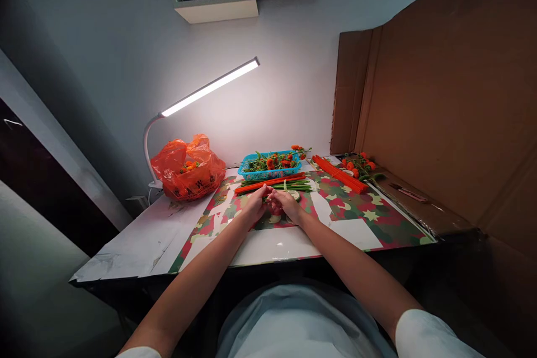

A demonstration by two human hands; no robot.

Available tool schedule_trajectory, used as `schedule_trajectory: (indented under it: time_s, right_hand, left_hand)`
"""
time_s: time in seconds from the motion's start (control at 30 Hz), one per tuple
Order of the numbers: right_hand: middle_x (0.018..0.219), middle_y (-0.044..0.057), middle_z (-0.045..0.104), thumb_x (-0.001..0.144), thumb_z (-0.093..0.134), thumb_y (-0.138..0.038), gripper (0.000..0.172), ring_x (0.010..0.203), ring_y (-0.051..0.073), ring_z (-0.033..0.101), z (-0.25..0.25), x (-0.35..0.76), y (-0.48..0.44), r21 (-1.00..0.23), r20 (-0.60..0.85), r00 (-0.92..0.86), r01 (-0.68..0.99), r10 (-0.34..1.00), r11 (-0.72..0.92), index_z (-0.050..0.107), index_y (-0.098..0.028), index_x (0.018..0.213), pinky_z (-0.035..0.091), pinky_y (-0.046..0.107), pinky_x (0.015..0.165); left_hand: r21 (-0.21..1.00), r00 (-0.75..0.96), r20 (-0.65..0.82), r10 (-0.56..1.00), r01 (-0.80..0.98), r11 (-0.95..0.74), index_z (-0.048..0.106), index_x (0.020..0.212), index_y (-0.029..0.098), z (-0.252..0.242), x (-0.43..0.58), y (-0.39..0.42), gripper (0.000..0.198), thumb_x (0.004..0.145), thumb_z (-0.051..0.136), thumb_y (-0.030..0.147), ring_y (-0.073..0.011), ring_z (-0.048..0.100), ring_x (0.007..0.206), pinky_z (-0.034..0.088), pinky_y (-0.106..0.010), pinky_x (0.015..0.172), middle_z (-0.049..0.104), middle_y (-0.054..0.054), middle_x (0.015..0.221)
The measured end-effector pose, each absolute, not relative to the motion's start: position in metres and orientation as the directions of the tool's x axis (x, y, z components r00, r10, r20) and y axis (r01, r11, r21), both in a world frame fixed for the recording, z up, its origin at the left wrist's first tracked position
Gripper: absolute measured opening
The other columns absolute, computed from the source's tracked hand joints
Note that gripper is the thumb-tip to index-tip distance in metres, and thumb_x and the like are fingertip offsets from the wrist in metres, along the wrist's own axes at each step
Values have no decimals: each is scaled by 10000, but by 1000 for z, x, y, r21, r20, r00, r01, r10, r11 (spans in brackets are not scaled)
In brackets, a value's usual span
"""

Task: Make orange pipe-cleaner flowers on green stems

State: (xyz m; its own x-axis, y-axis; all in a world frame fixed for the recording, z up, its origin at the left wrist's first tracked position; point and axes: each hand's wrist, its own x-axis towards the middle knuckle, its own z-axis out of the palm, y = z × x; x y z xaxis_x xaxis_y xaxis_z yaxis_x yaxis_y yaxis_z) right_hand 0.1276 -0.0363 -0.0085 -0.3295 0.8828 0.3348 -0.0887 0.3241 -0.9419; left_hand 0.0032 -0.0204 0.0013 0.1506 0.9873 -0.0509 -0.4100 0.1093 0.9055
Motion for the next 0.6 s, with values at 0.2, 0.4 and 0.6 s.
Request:
schedule_trajectory:
  time_s: [0.2, 0.4, 0.6]
  right_hand:
    - [610, -10, 539, 758, 607, -517, 338, 563, 123, 463, -8, 133, -42, -836, 495, -204, 152, 845, 527, 594, -182, 716, 378, 235, 530]
    - [661, 25, 643, 816, 545, -367, 221, 604, 162, 555, -13, 133, -38, -714, 601, -116, 366, 791, 597, 641, -186, 735, 424, 277, 606]
    - [693, 51, 667, 823, 527, -347, 239, 619, 173, 588, -13, 136, -34, -674, 666, 4, 431, 746, 599, 669, -169, 754, 430, 280, 600]
  left_hand:
    - [897, 122, -53, 991, -431, 101, 613, 714, 147, 3, 3, -22, 274, 777, 641, 412, -96, 499, 582, 403, -220, 540, 588, -12, 695]
    - [912, 238, 52, 970, -408, 51, 617, 754, 150, -2, 7, -24, 302, 659, 747, 405, -77, 516, 597, 411, -180, 527, 587, 3, 695]
    - [938, 197, 83, 977, -347, -9, 618, 787, 158, -4, 3, -21, 316, 613, 795, 354, -107, 578, 683, 473, -218, 601, 614, -16, 787]
